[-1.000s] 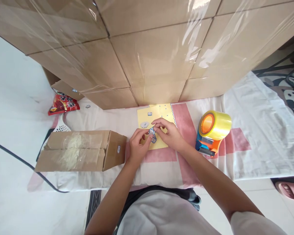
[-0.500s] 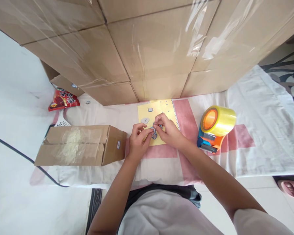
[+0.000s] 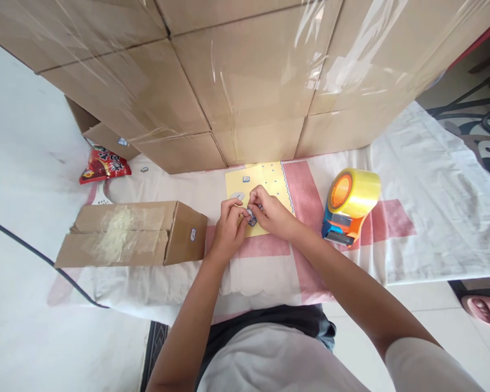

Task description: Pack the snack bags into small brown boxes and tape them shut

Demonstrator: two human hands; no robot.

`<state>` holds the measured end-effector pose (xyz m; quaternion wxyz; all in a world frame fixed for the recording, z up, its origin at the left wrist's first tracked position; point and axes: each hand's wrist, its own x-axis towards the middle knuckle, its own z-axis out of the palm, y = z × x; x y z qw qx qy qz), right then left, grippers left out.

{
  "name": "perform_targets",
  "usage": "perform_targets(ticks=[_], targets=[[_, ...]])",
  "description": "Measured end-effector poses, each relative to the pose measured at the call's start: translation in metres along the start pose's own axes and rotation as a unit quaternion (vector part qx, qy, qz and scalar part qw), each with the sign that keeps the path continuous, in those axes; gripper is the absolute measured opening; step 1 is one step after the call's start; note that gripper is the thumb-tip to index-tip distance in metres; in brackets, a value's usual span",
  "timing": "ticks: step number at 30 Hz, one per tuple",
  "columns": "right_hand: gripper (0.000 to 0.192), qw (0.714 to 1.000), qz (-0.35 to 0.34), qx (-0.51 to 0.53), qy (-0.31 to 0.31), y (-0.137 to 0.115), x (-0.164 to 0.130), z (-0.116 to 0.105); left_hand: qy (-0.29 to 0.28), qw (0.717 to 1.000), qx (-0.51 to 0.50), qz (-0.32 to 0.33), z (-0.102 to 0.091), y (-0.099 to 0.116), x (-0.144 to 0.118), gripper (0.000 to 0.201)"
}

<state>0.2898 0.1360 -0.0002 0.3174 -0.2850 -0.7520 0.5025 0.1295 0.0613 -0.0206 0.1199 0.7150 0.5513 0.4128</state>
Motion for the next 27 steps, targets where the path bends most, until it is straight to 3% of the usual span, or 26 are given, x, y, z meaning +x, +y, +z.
perform_targets(ticks=[7, 11, 15, 27], targets=[[0.012, 0.999, 0.006, -0.023, 0.041, -0.003, 0.001, -0.003, 0.029, 0.999, -0.013, 0.015, -0.001, 0.003, 0.002, 0.011], [0.011, 1.000, 0.015, -0.016, 0.021, -0.003, -0.001, -0.005, 0.049, 0.998, 0.021, 0.024, -0.003, 0.003, 0.003, 0.020], [0.009, 1.000, 0.030, -0.007, 0.002, -0.006, -0.001, -0.005, 0.070, 0.996, 0.029, 0.040, -0.003, 0.000, 0.003, 0.013], [0.009, 0.995, 0.085, -0.041, 0.013, -0.005, 0.003, -0.001, 0.041, 0.997, 0.052, 0.038, -0.008, -0.009, -0.007, 0.022]])
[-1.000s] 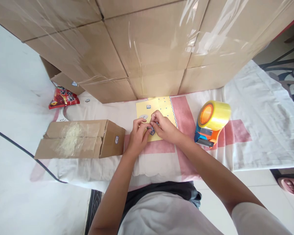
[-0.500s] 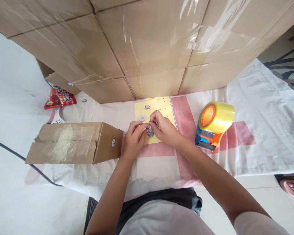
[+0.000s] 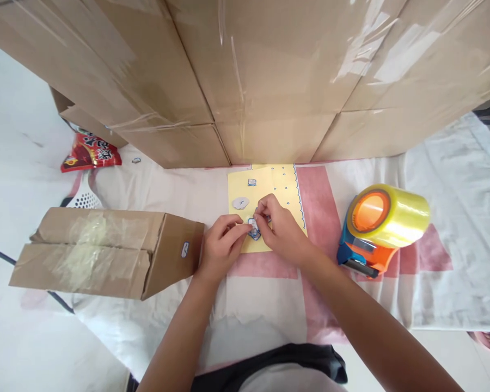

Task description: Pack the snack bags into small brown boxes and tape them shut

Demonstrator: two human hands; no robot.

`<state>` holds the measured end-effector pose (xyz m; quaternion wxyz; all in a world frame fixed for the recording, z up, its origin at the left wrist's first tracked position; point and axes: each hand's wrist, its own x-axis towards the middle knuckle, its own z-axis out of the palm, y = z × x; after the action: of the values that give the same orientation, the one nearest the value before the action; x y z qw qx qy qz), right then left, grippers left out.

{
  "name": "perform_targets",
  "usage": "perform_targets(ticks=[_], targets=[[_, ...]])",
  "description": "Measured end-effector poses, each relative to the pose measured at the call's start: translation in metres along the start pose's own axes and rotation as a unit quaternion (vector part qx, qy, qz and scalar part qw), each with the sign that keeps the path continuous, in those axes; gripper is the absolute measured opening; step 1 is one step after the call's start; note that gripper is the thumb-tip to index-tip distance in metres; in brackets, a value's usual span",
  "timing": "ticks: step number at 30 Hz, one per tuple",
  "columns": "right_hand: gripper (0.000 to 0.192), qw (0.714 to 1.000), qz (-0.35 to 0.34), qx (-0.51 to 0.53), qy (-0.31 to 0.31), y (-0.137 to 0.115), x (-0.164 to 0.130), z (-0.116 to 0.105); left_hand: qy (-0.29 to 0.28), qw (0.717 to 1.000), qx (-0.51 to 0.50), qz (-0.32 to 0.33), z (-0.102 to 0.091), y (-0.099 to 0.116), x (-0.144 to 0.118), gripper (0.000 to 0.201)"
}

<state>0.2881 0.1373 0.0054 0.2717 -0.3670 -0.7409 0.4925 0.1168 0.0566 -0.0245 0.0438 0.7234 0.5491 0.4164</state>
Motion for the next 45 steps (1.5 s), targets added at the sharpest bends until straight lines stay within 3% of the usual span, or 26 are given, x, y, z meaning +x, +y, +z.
perform_targets(ticks=[18, 23, 29, 34, 39, 45], targets=[[0.010, 0.996, -0.038, -0.070, 0.041, 0.010, 0.007, -0.001, 0.019, 1.000, 0.004, 0.004, -0.004, 0.009, 0.001, 0.018], [0.013, 0.982, -0.021, -0.171, 0.084, 0.019, 0.011, -0.006, 0.052, 0.998, 0.006, -0.019, -0.006, 0.013, 0.003, 0.017], [0.018, 0.940, -0.031, -0.330, 0.079, 0.020, 0.012, -0.016, 0.093, 0.993, 0.002, -0.067, -0.004, 0.017, 0.001, 0.009], [0.029, 0.963, -0.019, -0.246, 0.104, 0.020, 0.012, -0.018, 0.107, 0.984, -0.003, -0.143, -0.002, 0.018, -0.001, 0.013], [0.023, 0.981, -0.017, -0.168, 0.096, 0.022, 0.013, -0.011, 0.109, 0.983, -0.012, -0.150, -0.004, 0.019, 0.000, 0.011], [0.029, 0.964, -0.017, -0.262, 0.044, 0.020, 0.015, -0.005, 0.116, 0.984, -0.006, -0.136, -0.007, 0.020, 0.001, 0.008]])
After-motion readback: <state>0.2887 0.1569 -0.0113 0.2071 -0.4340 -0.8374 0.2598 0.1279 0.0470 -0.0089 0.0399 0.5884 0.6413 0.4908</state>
